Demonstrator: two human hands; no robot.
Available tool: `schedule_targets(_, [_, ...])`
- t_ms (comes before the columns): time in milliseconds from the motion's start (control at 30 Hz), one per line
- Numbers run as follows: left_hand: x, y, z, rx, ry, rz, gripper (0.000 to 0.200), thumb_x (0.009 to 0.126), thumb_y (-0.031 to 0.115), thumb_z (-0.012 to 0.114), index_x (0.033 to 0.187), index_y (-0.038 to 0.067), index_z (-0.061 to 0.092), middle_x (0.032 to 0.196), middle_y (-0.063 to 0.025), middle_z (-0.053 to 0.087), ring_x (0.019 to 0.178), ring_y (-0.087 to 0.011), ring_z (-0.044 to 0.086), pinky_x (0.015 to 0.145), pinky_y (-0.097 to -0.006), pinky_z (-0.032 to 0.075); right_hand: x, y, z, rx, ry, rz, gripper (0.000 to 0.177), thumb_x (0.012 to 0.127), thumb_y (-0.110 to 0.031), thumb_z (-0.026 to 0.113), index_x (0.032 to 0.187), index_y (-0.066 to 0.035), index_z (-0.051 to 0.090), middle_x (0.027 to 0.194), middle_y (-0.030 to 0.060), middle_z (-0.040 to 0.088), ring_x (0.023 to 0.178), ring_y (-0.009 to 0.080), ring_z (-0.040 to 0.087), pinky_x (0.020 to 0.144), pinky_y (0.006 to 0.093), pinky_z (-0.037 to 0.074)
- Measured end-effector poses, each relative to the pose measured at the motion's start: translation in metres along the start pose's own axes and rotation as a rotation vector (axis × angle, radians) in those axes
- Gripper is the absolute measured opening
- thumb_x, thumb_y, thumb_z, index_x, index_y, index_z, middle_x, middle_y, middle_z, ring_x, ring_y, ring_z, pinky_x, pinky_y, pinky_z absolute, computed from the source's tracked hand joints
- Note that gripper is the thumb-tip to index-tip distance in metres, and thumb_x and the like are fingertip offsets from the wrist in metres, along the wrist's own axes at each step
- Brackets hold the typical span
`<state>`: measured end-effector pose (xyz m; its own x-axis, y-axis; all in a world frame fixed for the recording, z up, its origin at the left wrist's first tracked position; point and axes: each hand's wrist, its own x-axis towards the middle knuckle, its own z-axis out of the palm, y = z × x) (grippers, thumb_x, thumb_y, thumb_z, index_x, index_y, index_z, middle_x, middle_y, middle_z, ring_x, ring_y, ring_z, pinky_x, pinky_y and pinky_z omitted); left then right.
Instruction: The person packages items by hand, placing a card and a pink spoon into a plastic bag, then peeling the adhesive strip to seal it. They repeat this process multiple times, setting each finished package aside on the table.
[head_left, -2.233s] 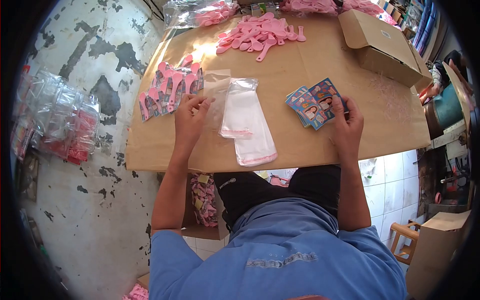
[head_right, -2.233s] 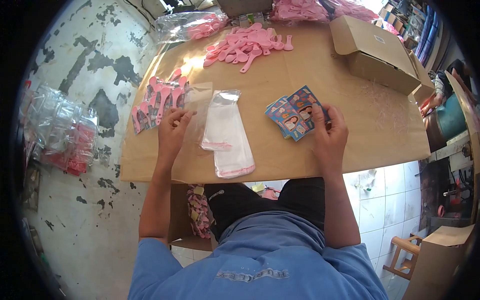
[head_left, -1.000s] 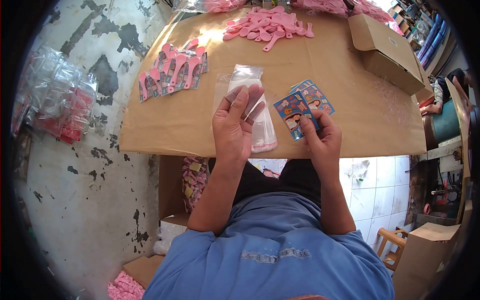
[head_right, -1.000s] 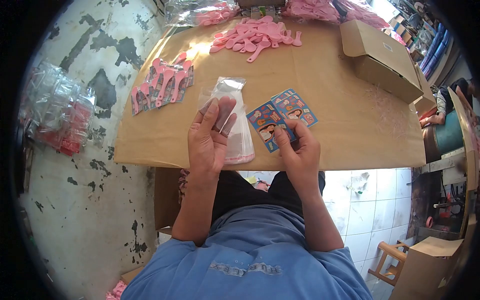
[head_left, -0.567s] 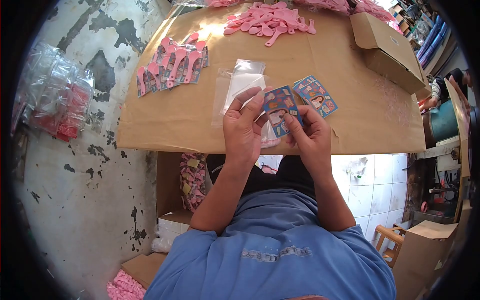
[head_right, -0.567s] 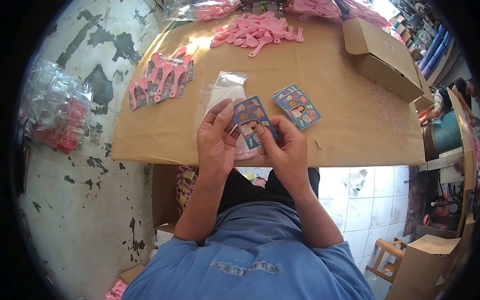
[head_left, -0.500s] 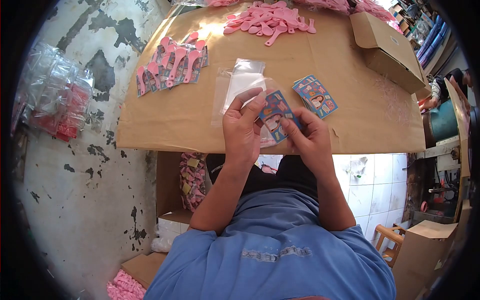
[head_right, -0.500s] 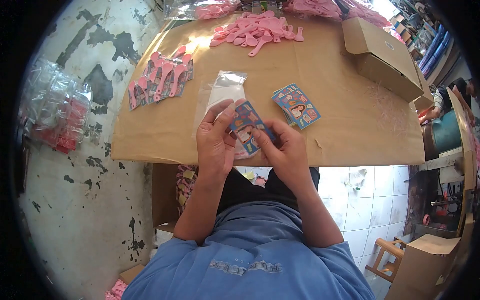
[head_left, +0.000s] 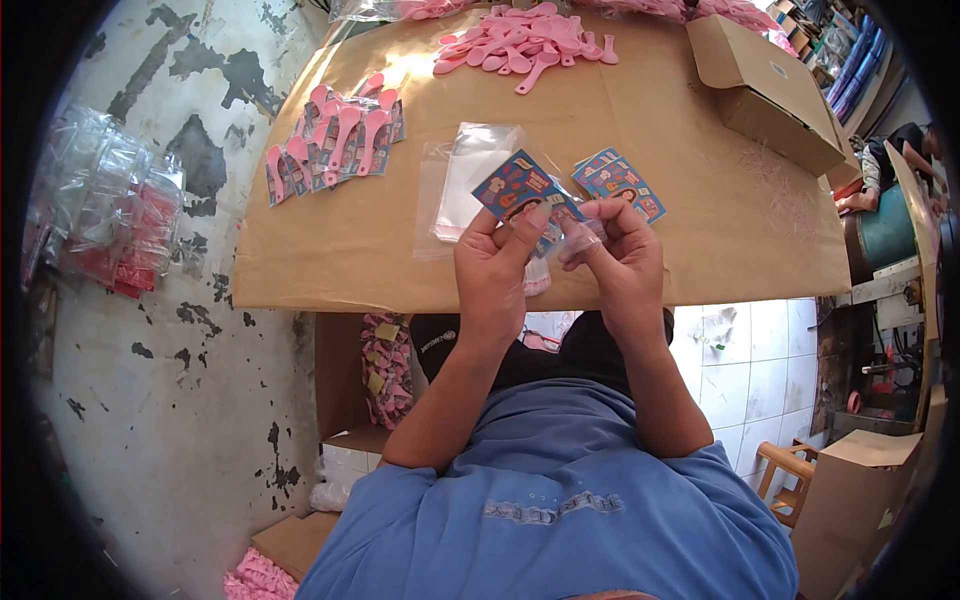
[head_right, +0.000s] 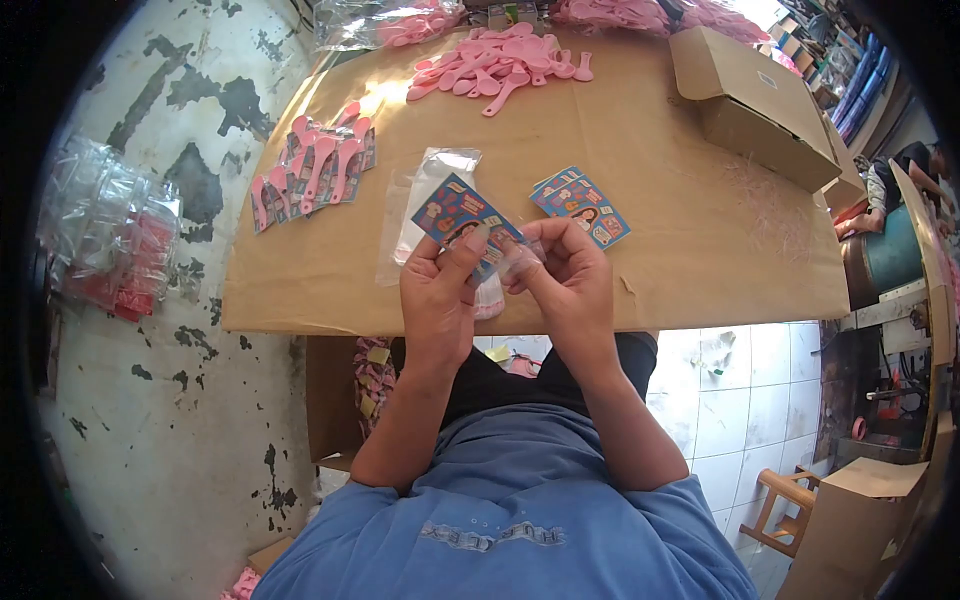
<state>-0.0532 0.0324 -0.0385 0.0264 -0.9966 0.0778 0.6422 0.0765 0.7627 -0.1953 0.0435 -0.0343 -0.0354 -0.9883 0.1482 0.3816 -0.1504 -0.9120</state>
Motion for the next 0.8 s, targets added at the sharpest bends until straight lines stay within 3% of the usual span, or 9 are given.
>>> schedule_targets(200, [-0.007,-0.002,-0.003,0.084,0.005,0.035,0.031,0.098,0.004,0.07,0.128,0.0,0.064,0.12,-0.0104,0.073,0.105,-0.0128,0.07,0.092,-0.0289,0.056,0.004,0.006,0.013,-0.05,0.01,-0.021,0.019,0.1,-0.012,0.072,0.112,0.0,0.064,0.095,0.0026,0.07,0.084,0.0063,0.066,0.07,0.0227,0.054])
schedule_targets(300, [-0.008,0.006,0.002,0.035,-0.001,-0.003,0.045,0.1,0.002,0.065,0.143,-0.001,0.053,0.136,-0.0168,0.065,0.122,-0.0198,0.065,0.1,-0.0329,0.055,0.002,0.012,0.012,0.029,-0.046,0.032,0.019,0.1,-0.013,0.072,0.11,0.001,0.064,0.096,0.0037,0.071,0.082,0.006,0.067,0.068,0.0224,0.054])
schedule_targets(500, [0.007,0.024,0.004,-0.238,-0.128,0.078,0.062,0.104,0.002,0.05,0.162,0.015,0.029,0.148,-0.0261,0.053,0.143,-0.0381,0.049,0.113,-0.0489,0.05,-0.014,0.012,0.008,0.013,-0.047,0.169,0.016,0.098,-0.012,0.074,0.102,-0.001,0.063,0.089,0.0041,0.07,0.069,0.0052,0.064,0.059,0.0214,0.052])
schedule_targets(533, [0.009,0.025,0.005,-0.275,-0.119,0.06,0.063,0.105,0.004,0.049,0.162,0.02,0.03,0.145,-0.0253,0.055,0.138,-0.0372,0.054,0.112,-0.0518,0.051,-0.016,0.01,0.009,-0.005,-0.051,0.181,0.016,0.098,-0.012,0.074,0.101,-0.002,0.062,0.088,0.0039,0.069,0.067,0.005,0.063,0.058,0.0211,0.052])
schedule_targets(633, [0.008,0.022,0.002,-0.378,-0.161,0.015,0.062,0.104,0.005,0.05,0.161,0.019,0.031,0.142,-0.0232,0.058,0.132,-0.0351,0.059,0.111,-0.0526,0.051,-0.017,-0.001,0.019,-0.027,-0.061,0.171,0.017,0.097,-0.011,0.075,0.099,-0.003,0.061,0.085,0.0027,0.068,0.065,0.0041,0.06,0.056,0.0203,0.051])
schedule_targets(667, [0.005,0.022,0.005,-0.381,-0.138,0.008,0.061,0.105,0.006,0.052,0.161,0.018,0.031,0.132,-0.021,0.063,0.118,-0.0316,0.067,0.106,-0.0512,0.055,-0.018,-0.003,0.021,-0.031,-0.061,0.165,0.017,0.096,-0.011,0.076,0.098,-0.003,0.06,0.084,0.0022,0.067,0.064,0.0038,0.06,0.056,0.0201,0.051])
schedule_targets(767, [0.005,0.018,0.002,-0.384,-0.203,0.023,0.059,0.105,0.007,0.053,0.16,0.016,0.032,0.124,-0.0192,0.066,0.108,-0.0289,0.07,0.096,-0.0479,0.06,-0.014,-0.002,0.02,-0.042,-0.073,0.171,0.018,0.096,-0.01,0.076,0.098,-0.004,0.059,0.084,0.0016,0.067,0.065,0.0033,0.059,0.057,0.0199,0.05])
schedule_targets(800, [0.003,0.019,0.007,-0.401,-0.175,0.006,0.056,0.106,0.009,0.054,0.158,0.013,0.034,0.116,-0.0164,0.068,0.101,-0.0264,0.071,0.087,-0.0435,0.061,-0.012,-0.001,0.021,-0.033,-0.067,0.154,0.018,0.096,-0.009,0.076,0.098,-0.004,0.058,0.087,0.0018,0.066,0.068,0.0033,0.06,0.058,0.0202,0.051])
